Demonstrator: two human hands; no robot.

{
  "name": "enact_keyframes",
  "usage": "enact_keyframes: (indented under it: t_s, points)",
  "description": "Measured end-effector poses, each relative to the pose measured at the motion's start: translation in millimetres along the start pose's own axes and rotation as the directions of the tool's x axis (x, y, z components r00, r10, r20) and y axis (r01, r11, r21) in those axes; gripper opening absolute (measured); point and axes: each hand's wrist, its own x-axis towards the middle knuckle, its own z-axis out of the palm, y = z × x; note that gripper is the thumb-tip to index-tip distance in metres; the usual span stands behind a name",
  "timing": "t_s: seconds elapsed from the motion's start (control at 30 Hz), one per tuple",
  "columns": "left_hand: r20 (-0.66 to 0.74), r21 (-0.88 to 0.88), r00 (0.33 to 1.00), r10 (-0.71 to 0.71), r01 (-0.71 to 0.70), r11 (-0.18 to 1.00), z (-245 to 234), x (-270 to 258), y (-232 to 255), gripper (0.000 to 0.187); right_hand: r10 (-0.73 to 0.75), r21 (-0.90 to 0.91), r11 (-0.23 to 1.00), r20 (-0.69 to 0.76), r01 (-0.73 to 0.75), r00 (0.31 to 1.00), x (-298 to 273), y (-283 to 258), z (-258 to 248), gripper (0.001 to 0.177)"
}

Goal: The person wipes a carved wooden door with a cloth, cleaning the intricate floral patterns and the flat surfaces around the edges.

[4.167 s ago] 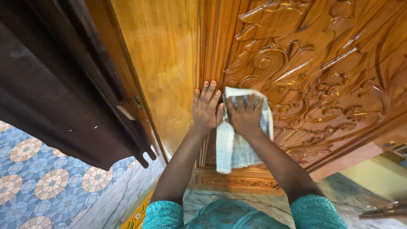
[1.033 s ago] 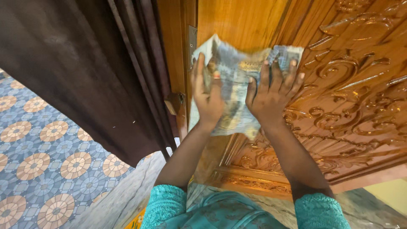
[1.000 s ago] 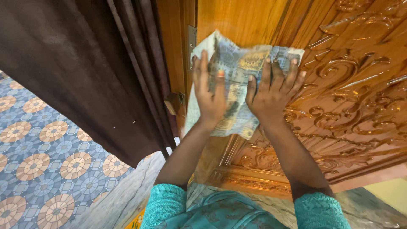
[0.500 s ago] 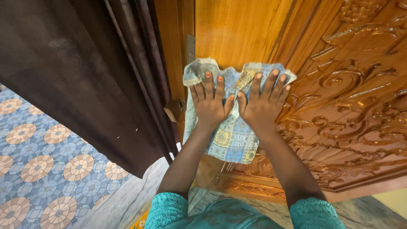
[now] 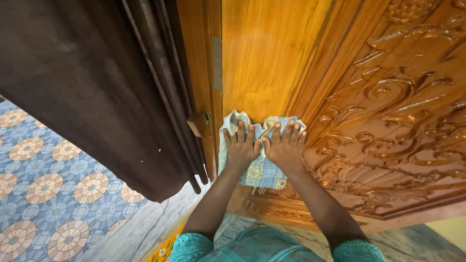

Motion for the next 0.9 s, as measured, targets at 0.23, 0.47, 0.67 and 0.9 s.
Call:
enact_keyframes:
  t_s: [0.23, 0.47, 0.67, 0.9]
  points:
    - [0.019, -0.075, 0.999, 0.033, -0.031, 0.997, 0.0, -39.1, 4.4, 0.06, -0.007, 0.077, 0.997, 0.029, 0.005, 1.0, -34.3, -17.3, -7.2, 0.068]
    - [0.018, -0.053, 1.0, 0.0, 0.001, 0.999, -39.5, -26.2, 15.7, 0.045, 0.154, 0.293, 0.942, 0.054, -0.163, 0.987, -28.9, -24.2, -44.7, 0.06]
    - [-0.038, 0.009, 0.999, 0.024, -0.023, 1.0, -70.4, 45.3, 22.8, 0.051, 0.22, 0.256, 0.937, 0.093, -0.237, 0.971, 34.0, -10.0, -66.3, 0.061]
    - [0.003, -0.163, 1.0, 0.025, -0.025, 0.986, -89.4, 137.8, 18.4, 0.054, 0.239, 0.21, 0.943, 0.108, -0.258, 0.965, 126.4, 21.4, -83.1, 0.067]
